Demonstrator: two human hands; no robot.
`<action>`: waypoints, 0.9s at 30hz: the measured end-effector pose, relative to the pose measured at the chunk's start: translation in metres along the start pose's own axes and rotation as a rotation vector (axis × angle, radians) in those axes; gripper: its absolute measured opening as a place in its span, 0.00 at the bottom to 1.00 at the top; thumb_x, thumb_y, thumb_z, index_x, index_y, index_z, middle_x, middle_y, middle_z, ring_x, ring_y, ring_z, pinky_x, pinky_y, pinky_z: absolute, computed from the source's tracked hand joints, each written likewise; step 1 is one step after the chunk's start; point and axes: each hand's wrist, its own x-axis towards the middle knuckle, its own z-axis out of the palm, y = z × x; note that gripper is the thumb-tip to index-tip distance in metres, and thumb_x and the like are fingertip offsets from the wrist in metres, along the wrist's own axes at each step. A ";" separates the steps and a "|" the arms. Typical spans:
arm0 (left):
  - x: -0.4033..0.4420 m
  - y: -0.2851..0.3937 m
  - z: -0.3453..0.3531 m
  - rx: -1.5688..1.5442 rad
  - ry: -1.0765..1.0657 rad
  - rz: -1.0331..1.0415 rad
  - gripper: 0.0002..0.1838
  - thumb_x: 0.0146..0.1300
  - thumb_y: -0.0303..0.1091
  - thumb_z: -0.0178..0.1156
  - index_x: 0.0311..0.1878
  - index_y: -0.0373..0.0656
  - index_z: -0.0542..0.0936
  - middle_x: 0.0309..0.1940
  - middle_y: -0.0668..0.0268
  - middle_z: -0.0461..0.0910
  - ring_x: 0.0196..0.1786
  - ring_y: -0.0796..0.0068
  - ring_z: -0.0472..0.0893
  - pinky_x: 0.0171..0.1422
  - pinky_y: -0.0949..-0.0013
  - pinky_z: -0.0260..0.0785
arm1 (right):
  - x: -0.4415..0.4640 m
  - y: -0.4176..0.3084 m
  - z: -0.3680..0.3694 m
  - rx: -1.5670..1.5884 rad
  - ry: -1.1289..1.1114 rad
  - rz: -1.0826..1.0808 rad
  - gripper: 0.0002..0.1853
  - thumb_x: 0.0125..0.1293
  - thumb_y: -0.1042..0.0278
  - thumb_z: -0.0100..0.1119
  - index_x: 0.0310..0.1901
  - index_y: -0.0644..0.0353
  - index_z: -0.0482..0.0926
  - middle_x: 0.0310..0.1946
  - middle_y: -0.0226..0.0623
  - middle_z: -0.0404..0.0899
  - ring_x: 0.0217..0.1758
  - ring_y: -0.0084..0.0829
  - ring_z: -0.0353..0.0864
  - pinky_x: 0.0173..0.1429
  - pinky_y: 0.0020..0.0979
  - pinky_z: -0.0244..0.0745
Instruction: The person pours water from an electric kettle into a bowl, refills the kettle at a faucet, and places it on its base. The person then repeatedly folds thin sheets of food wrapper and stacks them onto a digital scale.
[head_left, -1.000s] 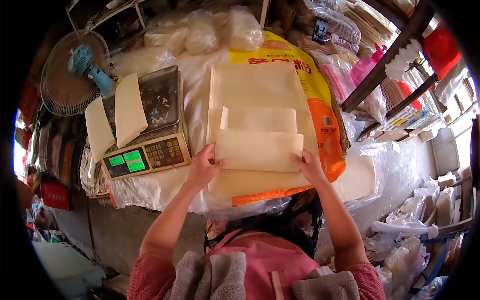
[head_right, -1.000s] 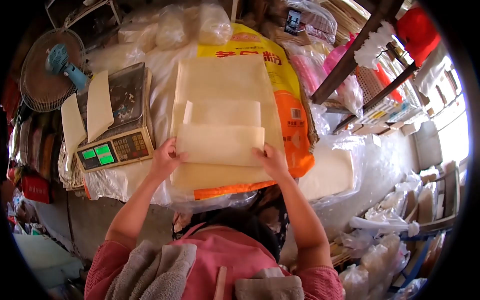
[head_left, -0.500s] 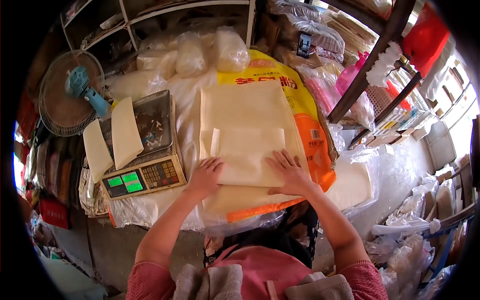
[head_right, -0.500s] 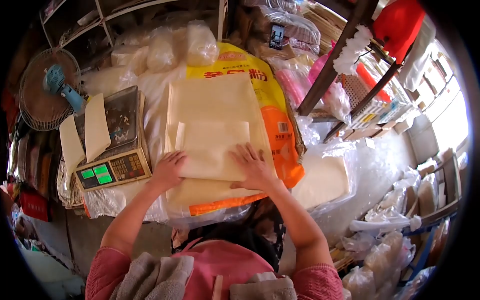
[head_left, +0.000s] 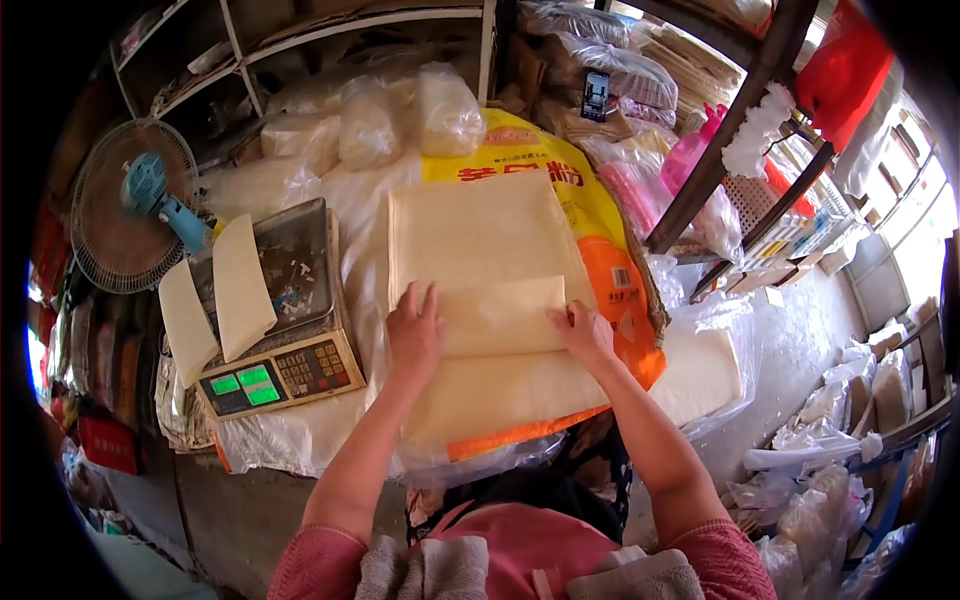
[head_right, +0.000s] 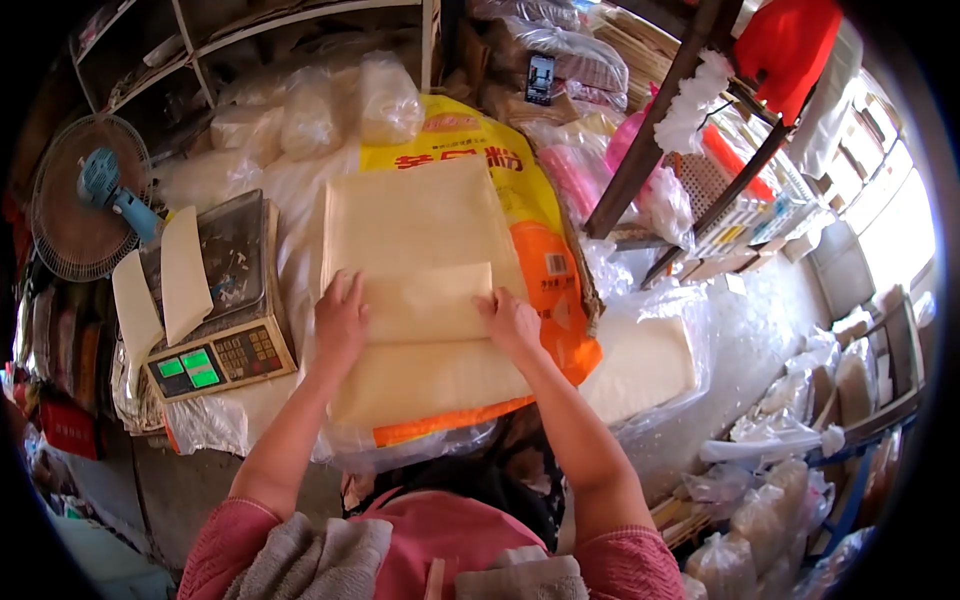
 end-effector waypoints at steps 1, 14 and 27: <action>0.001 -0.003 0.015 -0.004 -0.044 0.052 0.28 0.64 0.46 0.54 0.64 0.44 0.65 0.66 0.55 0.60 0.66 0.60 0.64 0.67 0.51 0.54 | 0.001 -0.001 -0.003 0.016 -0.021 -0.005 0.25 0.65 0.45 0.51 0.53 0.58 0.71 0.43 0.48 0.78 0.45 0.50 0.76 0.48 0.46 0.70; -0.001 0.007 0.019 0.189 -0.061 0.150 0.29 0.62 0.49 0.52 0.64 0.45 0.67 0.61 0.57 0.68 0.68 0.58 0.62 0.65 0.39 0.52 | 0.010 -0.003 0.023 0.117 0.055 -0.255 0.35 0.66 0.49 0.51 0.69 0.57 0.56 0.70 0.51 0.52 0.74 0.47 0.48 0.74 0.40 0.46; -0.057 -0.019 -0.083 -1.395 0.216 -0.276 0.41 0.51 0.16 0.60 0.70 0.40 0.57 0.66 0.64 0.65 0.63 0.75 0.69 0.61 0.72 0.67 | -0.068 -0.146 -0.013 1.210 -0.487 -0.170 0.26 0.67 0.72 0.54 0.65 0.64 0.60 0.49 0.39 0.77 0.42 0.24 0.80 0.45 0.23 0.74</action>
